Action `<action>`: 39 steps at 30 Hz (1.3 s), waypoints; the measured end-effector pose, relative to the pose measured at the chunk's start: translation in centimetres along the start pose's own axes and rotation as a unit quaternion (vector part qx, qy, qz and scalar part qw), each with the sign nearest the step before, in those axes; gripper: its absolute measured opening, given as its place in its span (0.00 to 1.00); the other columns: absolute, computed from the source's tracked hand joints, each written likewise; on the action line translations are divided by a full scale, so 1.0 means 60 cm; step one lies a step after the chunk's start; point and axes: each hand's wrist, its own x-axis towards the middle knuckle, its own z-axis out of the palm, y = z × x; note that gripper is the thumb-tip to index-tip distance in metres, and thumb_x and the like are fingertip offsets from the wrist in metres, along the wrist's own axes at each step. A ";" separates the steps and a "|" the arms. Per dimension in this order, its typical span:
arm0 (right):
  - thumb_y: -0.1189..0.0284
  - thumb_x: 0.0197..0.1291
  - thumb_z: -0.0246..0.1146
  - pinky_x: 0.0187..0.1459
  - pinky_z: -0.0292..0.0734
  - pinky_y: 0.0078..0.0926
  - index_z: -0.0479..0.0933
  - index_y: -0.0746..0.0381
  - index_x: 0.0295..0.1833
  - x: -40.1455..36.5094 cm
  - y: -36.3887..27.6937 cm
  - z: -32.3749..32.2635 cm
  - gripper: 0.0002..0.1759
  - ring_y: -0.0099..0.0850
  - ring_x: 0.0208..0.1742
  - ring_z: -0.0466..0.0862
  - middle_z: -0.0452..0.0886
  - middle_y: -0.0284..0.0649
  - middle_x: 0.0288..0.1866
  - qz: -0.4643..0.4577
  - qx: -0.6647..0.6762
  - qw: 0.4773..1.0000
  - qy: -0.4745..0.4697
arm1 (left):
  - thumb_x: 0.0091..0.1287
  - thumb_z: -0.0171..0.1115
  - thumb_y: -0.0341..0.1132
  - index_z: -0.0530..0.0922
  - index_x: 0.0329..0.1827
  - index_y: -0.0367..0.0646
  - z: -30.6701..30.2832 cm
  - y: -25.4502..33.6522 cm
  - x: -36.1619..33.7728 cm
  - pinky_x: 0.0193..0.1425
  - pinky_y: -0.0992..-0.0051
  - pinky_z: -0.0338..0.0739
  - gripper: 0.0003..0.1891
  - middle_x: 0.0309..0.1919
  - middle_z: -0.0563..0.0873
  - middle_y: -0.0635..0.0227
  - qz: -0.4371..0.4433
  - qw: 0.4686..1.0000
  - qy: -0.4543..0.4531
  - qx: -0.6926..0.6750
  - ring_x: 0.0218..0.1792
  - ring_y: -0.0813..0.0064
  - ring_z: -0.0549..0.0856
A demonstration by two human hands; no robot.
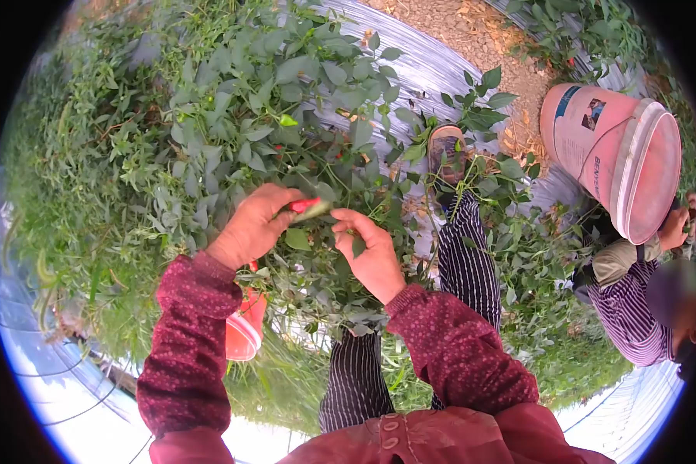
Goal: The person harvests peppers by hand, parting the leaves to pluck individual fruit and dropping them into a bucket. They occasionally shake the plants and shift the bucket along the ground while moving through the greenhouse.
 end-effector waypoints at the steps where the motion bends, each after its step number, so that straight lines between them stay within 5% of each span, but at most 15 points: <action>1: 0.78 0.58 0.59 0.44 0.73 0.22 0.72 0.59 0.57 0.002 -0.001 0.004 0.19 0.25 0.39 0.78 0.79 0.36 0.38 -0.020 -0.017 1.000 0.006 | 0.60 0.59 0.21 0.76 0.53 0.40 0.004 0.002 0.000 0.55 0.69 0.72 0.17 0.45 0.79 0.59 0.002 1.000 -0.001 0.002 0.48 0.60 0.78; 14: 0.80 0.57 0.59 0.49 0.74 0.25 0.73 0.60 0.54 0.010 0.006 0.014 0.18 0.35 0.45 0.82 0.82 0.42 0.47 0.034 -0.043 0.998 0.002 | 0.55 0.60 0.17 0.75 0.46 0.38 -0.018 0.015 -0.054 0.55 0.68 0.72 0.15 0.48 0.78 0.56 0.036 0.991 0.125 0.034 0.55 0.56 0.76; 17: 0.86 0.52 0.54 0.56 0.71 0.32 0.73 0.59 0.54 0.004 -0.005 0.008 0.22 0.39 0.56 0.79 0.80 0.43 0.51 -0.015 -0.080 0.997 -0.009 | 0.55 0.60 0.17 0.75 0.45 0.39 -0.015 0.019 -0.061 0.54 0.68 0.72 0.15 0.48 0.78 0.56 0.048 0.988 0.141 0.048 0.53 0.57 0.76; 20: 0.89 0.44 0.51 0.67 0.54 0.42 0.72 0.56 0.55 0.000 -0.030 0.004 0.30 0.43 0.69 0.66 0.77 0.39 0.57 -0.119 -0.307 0.944 0.004 | 0.56 0.60 0.18 0.74 0.46 0.38 -0.020 0.053 -0.069 0.54 0.69 0.71 0.15 0.46 0.78 0.56 0.065 0.984 0.158 0.048 0.52 0.57 0.76; 27: 0.89 0.44 0.52 0.67 0.55 0.40 0.72 0.57 0.57 0.020 -0.052 -0.026 0.31 0.41 0.67 0.67 0.77 0.38 0.58 -0.184 -0.277 0.934 0.131 | 0.60 0.60 0.21 0.72 0.51 0.37 0.001 0.100 -0.052 0.53 0.67 0.73 0.16 0.46 0.78 0.54 0.059 0.983 0.167 0.047 0.49 0.56 0.78; 29: 0.88 0.48 0.53 0.63 0.62 0.39 0.73 0.57 0.56 0.022 -0.064 -0.035 0.28 0.41 0.64 0.72 0.77 0.41 0.57 -0.215 -0.283 0.921 0.160 | 0.60 0.61 0.23 0.73 0.52 0.41 0.017 0.121 -0.042 0.44 0.64 0.78 0.17 0.41 0.81 0.54 0.083 0.971 0.198 0.103 0.41 0.53 0.82; 31: 0.86 0.53 0.54 0.54 0.72 0.31 0.74 0.58 0.55 0.014 -0.065 -0.036 0.23 0.34 0.53 0.79 0.79 0.42 0.51 -0.209 -0.111 0.967 0.090 | 0.60 0.62 0.25 0.73 0.53 0.42 0.040 0.137 -0.042 0.42 0.65 0.78 0.17 0.35 0.83 0.56 0.055 0.980 0.189 0.026 0.36 0.54 0.83; 32: 0.80 0.59 0.58 0.45 0.76 0.22 0.73 0.59 0.57 0.007 -0.057 -0.033 0.19 0.23 0.42 0.79 0.80 0.37 0.46 -0.104 0.018 0.994 0.015 | 0.61 0.62 0.25 0.73 0.55 0.42 0.053 0.131 -0.038 0.38 0.65 0.78 0.18 0.30 0.83 0.58 0.042 0.980 0.196 0.020 0.31 0.56 0.84; 33: 0.80 0.59 0.58 0.45 0.76 0.22 0.73 0.59 0.57 0.007 -0.061 -0.033 0.19 0.23 0.42 0.79 0.80 0.37 0.46 -0.105 0.020 0.994 0.016 | 0.61 0.62 0.25 0.73 0.55 0.42 0.060 0.127 -0.032 0.38 0.65 0.78 0.18 0.30 0.83 0.58 0.043 0.980 0.194 0.021 0.31 0.56 0.84; 35: 0.74 0.61 0.63 0.44 0.74 0.19 0.72 0.59 0.60 0.005 -0.074 -0.035 0.21 0.18 0.39 0.76 0.78 0.29 0.45 0.109 0.268 0.953 -0.090 | 0.61 0.62 0.26 0.73 0.56 0.43 0.069 0.121 -0.023 0.35 0.65 0.78 0.19 0.30 0.83 0.56 0.016 0.986 0.165 0.004 0.31 0.57 0.84; 37: 0.68 0.62 0.64 0.43 0.74 0.17 0.73 0.60 0.60 0.008 -0.061 -0.033 0.22 0.17 0.39 0.76 0.78 0.27 0.44 0.049 0.233 0.966 -0.104 | 0.62 0.61 0.26 0.72 0.58 0.43 0.071 0.120 -0.022 0.34 0.64 0.77 0.20 0.30 0.83 0.55 0.046 0.988 0.144 0.031 0.30 0.57 0.83; 39: 0.66 0.63 0.63 0.41 0.74 0.17 0.74 0.61 0.58 0.013 -0.039 -0.025 0.20 0.17 0.39 0.76 0.79 0.27 0.42 0.043 0.221 0.971 -0.075 | 0.61 0.60 0.22 0.67 0.63 0.41 0.072 0.131 -0.023 0.42 0.71 0.79 0.26 0.39 0.84 0.54 -0.031 0.998 0.048 0.013 0.38 0.61 0.86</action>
